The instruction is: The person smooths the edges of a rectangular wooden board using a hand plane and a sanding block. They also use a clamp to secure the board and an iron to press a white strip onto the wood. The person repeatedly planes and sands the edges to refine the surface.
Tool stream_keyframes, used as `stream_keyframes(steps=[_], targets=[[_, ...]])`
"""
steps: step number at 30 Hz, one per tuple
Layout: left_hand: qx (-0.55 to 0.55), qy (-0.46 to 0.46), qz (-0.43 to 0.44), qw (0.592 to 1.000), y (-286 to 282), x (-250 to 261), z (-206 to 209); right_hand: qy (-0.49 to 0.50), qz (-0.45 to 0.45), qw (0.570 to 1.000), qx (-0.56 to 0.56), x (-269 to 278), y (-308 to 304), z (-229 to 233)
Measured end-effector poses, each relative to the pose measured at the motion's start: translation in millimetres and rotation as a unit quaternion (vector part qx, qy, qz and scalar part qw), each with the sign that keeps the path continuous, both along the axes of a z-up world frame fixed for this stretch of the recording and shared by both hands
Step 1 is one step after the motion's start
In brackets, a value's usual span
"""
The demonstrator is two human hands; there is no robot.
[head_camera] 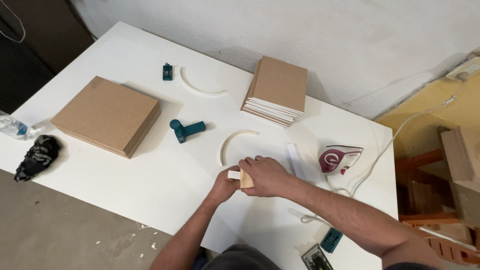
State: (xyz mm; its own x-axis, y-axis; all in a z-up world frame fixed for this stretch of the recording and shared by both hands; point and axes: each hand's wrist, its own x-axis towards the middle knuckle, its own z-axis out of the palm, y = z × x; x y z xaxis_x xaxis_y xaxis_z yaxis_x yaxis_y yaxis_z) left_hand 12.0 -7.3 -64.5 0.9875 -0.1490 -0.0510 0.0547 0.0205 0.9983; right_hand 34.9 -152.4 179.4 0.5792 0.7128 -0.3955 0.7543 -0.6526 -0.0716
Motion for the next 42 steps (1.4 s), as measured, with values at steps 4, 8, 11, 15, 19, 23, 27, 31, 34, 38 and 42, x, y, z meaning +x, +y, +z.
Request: stream_keyframes(steps=[4,8,11,15,19,23,27,31,34,38,42], targets=[[0.016,0.015,-0.007,1.000,1.5,-5.3,33.6,0.014,-0.035,0.998,-0.044,0.3,-33.1,8.0],[0.058,0.030,-0.006,0.998,6.0,-6.7,62.0,0.024,-0.062,0.995,-0.076,-3.7,-67.9,10.3],[0.085,0.053,-0.002,0.995,10.2,-7.6,77.5,0.025,-0.093,0.990,-0.104,-12.4,-92.6,19.8],[0.092,0.050,0.001,0.994,13.5,-6.5,75.5,0.019,-0.126,0.985,-0.116,-19.3,-124.9,31.0],[0.101,0.055,0.013,0.993,14.7,-6.4,73.1,-0.008,-0.121,0.982,-0.145,-16.1,-167.4,11.3],[0.126,0.059,0.019,0.990,18.9,-2.5,67.5,-0.022,-0.166,0.976,-0.142,-10.0,-251.1,-61.3],[0.130,0.070,0.015,0.989,15.2,-14.0,72.6,0.023,-0.257,0.963,-0.081,-25.7,-224.4,13.0],[0.120,0.053,0.024,0.991,14.4,-11.9,79.3,0.008,-0.151,0.989,0.002,-17.4,-195.0,10.2],[0.106,0.046,0.025,0.993,12.9,-12.8,79.8,-0.005,-0.105,0.994,-0.017,-13.8,-175.6,1.4],[0.097,0.047,0.016,0.994,11.4,-11.0,87.0,0.012,-0.091,0.994,-0.055,-10.0,-141.6,13.9],[0.082,0.048,0.026,0.995,10.5,-8.5,66.8,0.016,-0.076,0.996,-0.053,-4.1,-107.4,5.5]])
